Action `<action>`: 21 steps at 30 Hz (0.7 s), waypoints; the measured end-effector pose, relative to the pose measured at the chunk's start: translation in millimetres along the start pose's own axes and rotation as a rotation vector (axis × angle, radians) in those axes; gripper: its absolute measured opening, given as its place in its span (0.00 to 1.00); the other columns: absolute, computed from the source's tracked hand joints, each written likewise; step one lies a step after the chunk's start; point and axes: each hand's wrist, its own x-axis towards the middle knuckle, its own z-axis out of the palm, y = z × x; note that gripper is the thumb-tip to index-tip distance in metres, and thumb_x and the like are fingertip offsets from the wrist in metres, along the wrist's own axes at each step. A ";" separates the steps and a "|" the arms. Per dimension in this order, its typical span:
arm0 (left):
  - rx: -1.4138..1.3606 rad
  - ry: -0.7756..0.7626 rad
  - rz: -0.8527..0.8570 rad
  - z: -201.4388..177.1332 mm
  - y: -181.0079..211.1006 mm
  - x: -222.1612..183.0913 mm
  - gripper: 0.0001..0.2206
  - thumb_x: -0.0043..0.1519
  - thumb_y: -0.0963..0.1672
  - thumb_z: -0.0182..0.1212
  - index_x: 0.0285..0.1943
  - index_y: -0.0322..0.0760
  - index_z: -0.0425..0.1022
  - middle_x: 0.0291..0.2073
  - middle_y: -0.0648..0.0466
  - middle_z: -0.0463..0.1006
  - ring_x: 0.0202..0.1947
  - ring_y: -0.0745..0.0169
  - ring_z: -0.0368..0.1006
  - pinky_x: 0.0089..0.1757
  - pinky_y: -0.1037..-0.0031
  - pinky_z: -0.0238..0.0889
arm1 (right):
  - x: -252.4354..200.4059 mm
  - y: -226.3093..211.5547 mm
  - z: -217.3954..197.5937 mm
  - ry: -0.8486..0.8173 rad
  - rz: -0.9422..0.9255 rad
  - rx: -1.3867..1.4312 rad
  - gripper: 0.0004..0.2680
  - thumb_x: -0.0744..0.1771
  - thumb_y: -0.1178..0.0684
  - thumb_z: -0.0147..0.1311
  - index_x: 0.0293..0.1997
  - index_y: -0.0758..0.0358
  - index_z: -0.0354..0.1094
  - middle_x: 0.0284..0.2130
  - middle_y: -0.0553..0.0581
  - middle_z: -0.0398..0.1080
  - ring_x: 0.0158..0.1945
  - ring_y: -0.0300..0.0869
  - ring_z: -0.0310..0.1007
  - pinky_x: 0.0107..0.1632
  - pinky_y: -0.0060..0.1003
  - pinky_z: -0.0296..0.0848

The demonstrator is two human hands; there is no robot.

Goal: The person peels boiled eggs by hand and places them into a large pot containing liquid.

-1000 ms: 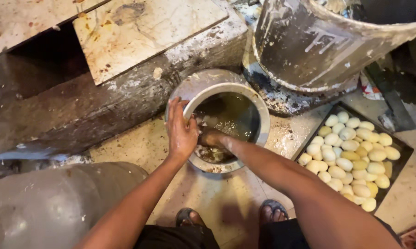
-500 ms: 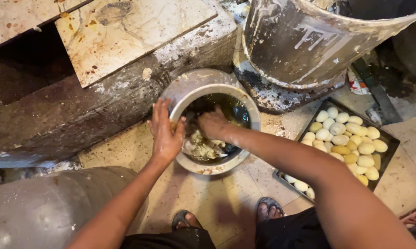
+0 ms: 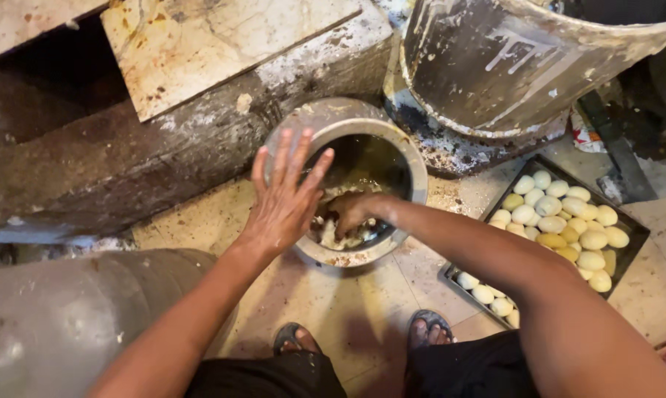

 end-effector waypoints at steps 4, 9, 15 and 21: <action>0.244 -0.308 0.145 -20.0 8.4 7.9 0.36 0.58 0.40 0.58 0.79 0.47 0.53 0.80 0.48 0.39 0.79 0.49 0.31 0.69 0.49 0.25 | -10.6 -7.9 8.6 0.061 -0.108 -0.215 0.24 0.60 0.50 0.63 0.63 0.47 0.65 0.60 0.53 0.69 0.61 0.53 0.71 0.65 0.62 0.63; 0.308 -0.302 0.349 -28.0 1.8 6.6 0.20 0.59 0.42 0.56 0.62 0.35 0.73 0.76 0.50 0.54 0.78 0.51 0.40 0.70 0.55 0.38 | -20.9 -29.2 13.1 0.141 -0.019 -0.472 0.20 0.62 0.48 0.62 0.60 0.50 0.68 0.56 0.56 0.71 0.59 0.52 0.71 0.63 0.61 0.63; 0.418 -0.665 0.138 46.1 4.6 5.9 0.12 0.64 0.41 0.57 0.55 0.33 0.78 0.55 0.46 0.78 0.61 0.51 0.70 0.60 0.64 0.60 | -52.8 -22.4 2.3 0.066 0.047 -0.597 0.16 0.64 0.46 0.61 0.56 0.53 0.70 0.52 0.59 0.74 0.58 0.52 0.72 0.61 0.60 0.63; 0.251 -0.897 -0.377 173.2 -2.3 49.1 0.14 0.65 0.48 0.56 0.52 0.39 0.83 0.53 0.43 0.81 0.54 0.50 0.79 0.53 0.61 0.71 | -72.7 12.7 9.3 0.470 -0.064 -0.591 0.08 0.63 0.54 0.59 0.43 0.59 0.79 0.42 0.61 0.79 0.47 0.52 0.80 0.48 0.48 0.79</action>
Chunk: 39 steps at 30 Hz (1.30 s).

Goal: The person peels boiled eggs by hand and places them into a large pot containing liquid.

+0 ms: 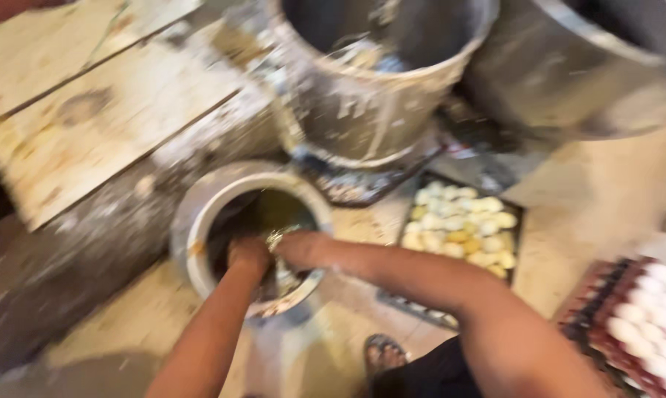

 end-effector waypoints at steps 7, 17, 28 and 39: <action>-0.091 -0.098 -0.108 20.1 14.4 10.8 0.26 0.59 0.52 0.70 0.64 0.42 0.74 0.67 0.48 0.71 0.67 0.49 0.68 0.59 0.53 0.67 | -22.0 30.1 13.1 0.353 -0.026 -0.012 0.05 0.65 0.54 0.54 0.34 0.59 0.76 0.36 0.62 0.78 0.41 0.57 0.80 0.42 0.51 0.79; -0.271 -0.016 0.295 24.9 -10.0 39.0 0.21 0.55 0.42 0.68 0.57 0.31 0.74 0.60 0.37 0.70 0.63 0.42 0.68 0.59 0.61 0.65 | -23.7 35.8 11.3 0.574 -0.138 0.006 0.04 0.64 0.56 0.54 0.38 0.60 0.75 0.41 0.63 0.74 0.43 0.58 0.77 0.41 0.53 0.77; -1.661 0.268 0.158 -85.9 -25.3 -118.4 0.44 0.48 0.36 0.69 0.76 0.43 0.51 0.59 0.50 0.68 0.54 0.59 0.73 0.51 0.69 0.73 | -47.5 9.9 -63.1 0.277 -0.129 1.240 0.19 0.65 0.54 0.61 0.64 0.61 0.63 0.52 0.58 0.72 0.49 0.40 0.77 0.47 0.36 0.81; -1.954 0.201 0.315 -98.3 -26.0 -154.4 0.28 0.64 0.39 0.57 0.74 0.32 0.57 0.64 0.47 0.69 0.56 0.57 0.73 0.49 0.65 0.77 | -71.3 -0.6 -67.5 0.512 -0.195 1.460 0.16 0.66 0.56 0.60 0.59 0.62 0.64 0.45 0.57 0.75 0.46 0.38 0.78 0.46 0.33 0.79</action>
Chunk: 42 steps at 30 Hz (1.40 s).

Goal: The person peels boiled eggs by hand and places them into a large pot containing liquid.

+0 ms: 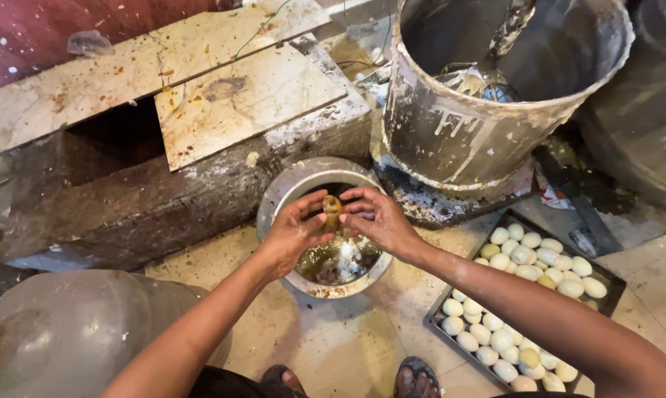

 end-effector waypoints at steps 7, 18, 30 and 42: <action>-0.003 0.022 0.062 14.6 5.6 -5.0 0.25 0.65 0.39 0.57 0.74 0.34 0.62 0.57 0.40 0.75 0.52 0.57 0.77 0.49 0.68 0.74 | -8.1 -22.5 12.7 0.103 -0.341 -0.415 0.10 0.66 0.56 0.63 0.48 0.70 0.71 0.44 0.58 0.74 0.47 0.41 0.81 0.49 0.36 0.83; 0.355 0.203 0.350 12.9 -11.8 -0.1 0.25 0.62 0.36 0.62 0.71 0.31 0.67 0.59 0.51 0.73 0.53 0.65 0.74 0.53 0.77 0.71 | -5.7 -46.7 25.4 0.121 -0.529 -0.871 0.09 0.65 0.53 0.64 0.43 0.69 0.77 0.30 0.64 0.78 0.31 0.44 0.81 0.33 0.37 0.76; -0.039 -0.058 0.245 -1.2 1.8 -0.3 0.30 0.63 0.38 0.60 0.77 0.32 0.56 0.63 0.52 0.72 0.54 0.65 0.74 0.56 0.71 0.71 | 17.1 -26.8 8.1 0.053 -0.259 -0.476 0.04 0.66 0.59 0.59 0.41 0.68 0.76 0.32 0.56 0.80 0.34 0.38 0.83 0.39 0.32 0.84; -0.183 -0.053 0.171 2.7 15.6 -5.5 0.32 0.64 0.44 0.61 0.78 0.36 0.53 0.57 0.50 0.74 0.54 0.62 0.75 0.55 0.67 0.74 | 11.3 -30.0 20.1 0.133 -0.316 -0.388 0.07 0.67 0.60 0.59 0.49 0.71 0.75 0.41 0.60 0.78 0.42 0.39 0.80 0.46 0.33 0.81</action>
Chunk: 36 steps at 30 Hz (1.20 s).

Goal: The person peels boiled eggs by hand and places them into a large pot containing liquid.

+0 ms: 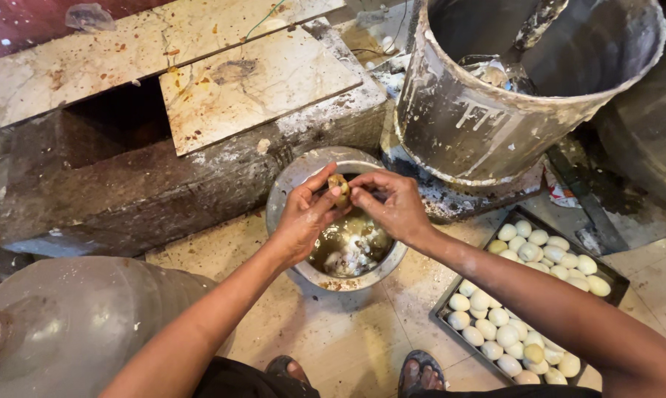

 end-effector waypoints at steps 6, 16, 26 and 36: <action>0.244 0.112 0.142 2.1 -12.1 2.8 0.28 0.65 0.46 0.63 0.74 0.35 0.63 0.60 0.53 0.72 0.52 0.69 0.72 0.48 0.77 0.69 | 4.4 -19.3 5.8 0.021 -0.051 -0.016 0.09 0.65 0.55 0.64 0.45 0.69 0.73 0.38 0.56 0.78 0.39 0.36 0.81 0.43 0.31 0.82; 0.146 0.163 0.057 1.0 -14.1 9.3 0.27 0.69 0.44 0.54 0.79 0.37 0.58 0.54 0.56 0.75 0.51 0.66 0.73 0.50 0.66 0.69 | 3.1 10.2 -2.9 0.094 -0.185 -0.119 0.07 0.68 0.53 0.61 0.48 0.63 0.76 0.40 0.54 0.80 0.44 0.31 0.78 0.50 0.31 0.79; -0.098 0.049 0.122 11.2 -0.8 10.9 0.20 0.72 0.45 0.56 0.71 0.34 0.60 0.58 0.49 0.73 0.60 0.53 0.73 0.63 0.45 0.64 | 3.7 38.4 5.0 0.177 0.047 0.285 0.06 0.70 0.61 0.55 0.50 0.70 0.76 0.44 0.54 0.77 0.48 0.36 0.75 0.53 0.33 0.76; -0.190 0.012 0.044 11.3 -7.0 18.8 0.28 0.66 0.45 0.61 0.73 0.30 0.56 0.55 0.46 0.74 0.54 0.54 0.74 0.58 0.53 0.69 | 3.0 34.8 -1.7 0.085 0.143 0.850 0.06 0.70 0.64 0.51 0.51 0.70 0.71 0.50 0.60 0.74 0.53 0.45 0.76 0.55 0.40 0.77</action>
